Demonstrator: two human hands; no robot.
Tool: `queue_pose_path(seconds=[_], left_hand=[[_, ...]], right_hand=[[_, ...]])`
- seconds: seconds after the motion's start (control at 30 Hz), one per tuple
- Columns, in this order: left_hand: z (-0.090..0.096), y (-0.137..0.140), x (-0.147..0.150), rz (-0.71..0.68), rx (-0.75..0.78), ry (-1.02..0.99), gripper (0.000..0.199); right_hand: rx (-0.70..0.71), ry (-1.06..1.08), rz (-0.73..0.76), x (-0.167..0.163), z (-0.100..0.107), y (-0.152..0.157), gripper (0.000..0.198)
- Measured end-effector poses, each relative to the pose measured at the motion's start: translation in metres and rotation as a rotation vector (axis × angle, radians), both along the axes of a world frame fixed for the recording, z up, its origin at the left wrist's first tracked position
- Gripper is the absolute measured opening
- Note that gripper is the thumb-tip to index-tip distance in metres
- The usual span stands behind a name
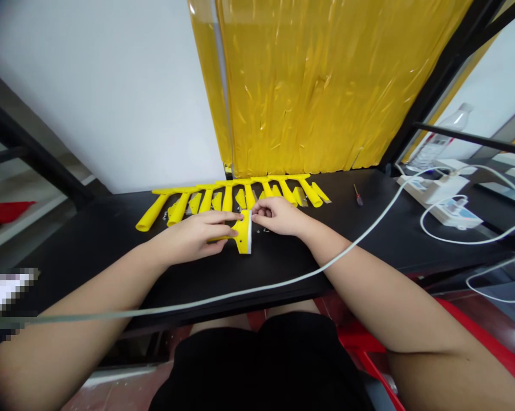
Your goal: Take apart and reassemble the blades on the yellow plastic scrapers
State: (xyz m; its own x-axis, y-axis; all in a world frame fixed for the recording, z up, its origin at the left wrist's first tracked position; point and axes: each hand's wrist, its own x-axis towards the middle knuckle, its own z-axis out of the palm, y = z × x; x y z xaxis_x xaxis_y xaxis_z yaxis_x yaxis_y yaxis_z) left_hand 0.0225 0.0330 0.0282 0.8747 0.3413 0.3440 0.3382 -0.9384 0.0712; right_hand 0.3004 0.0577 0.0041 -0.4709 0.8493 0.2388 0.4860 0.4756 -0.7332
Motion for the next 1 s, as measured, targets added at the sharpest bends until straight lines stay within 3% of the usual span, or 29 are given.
queue_pose_path(seconds=[0.23, 0.37, 0.77, 1.0], left_hand=[[0.0008, 0.0039, -0.0038, 0.059, -0.013, 0.03, 0.02], [0.002, 0.0034, -0.0038, 0.074, -0.009, 0.031, 0.02], [0.0011, 0.0029, -0.0042, 0.078, -0.001, 0.016, 0.019], [0.0005, 0.0036, -0.0038, 0.056, 0.003, -0.005, 0.021]], right_hand=[[0.152, -0.251, 0.129, 0.005, 0.0018, -0.0023, 0.013], [0.142, -0.291, 0.16, 0.0051, 0.0022, -0.0027, 0.011], [0.048, -0.32, 0.065, 0.0092, 0.0075, -0.0064, 0.024], [0.184, -0.384, 0.028, 0.0114, 0.0048, -0.0034, 0.02]])
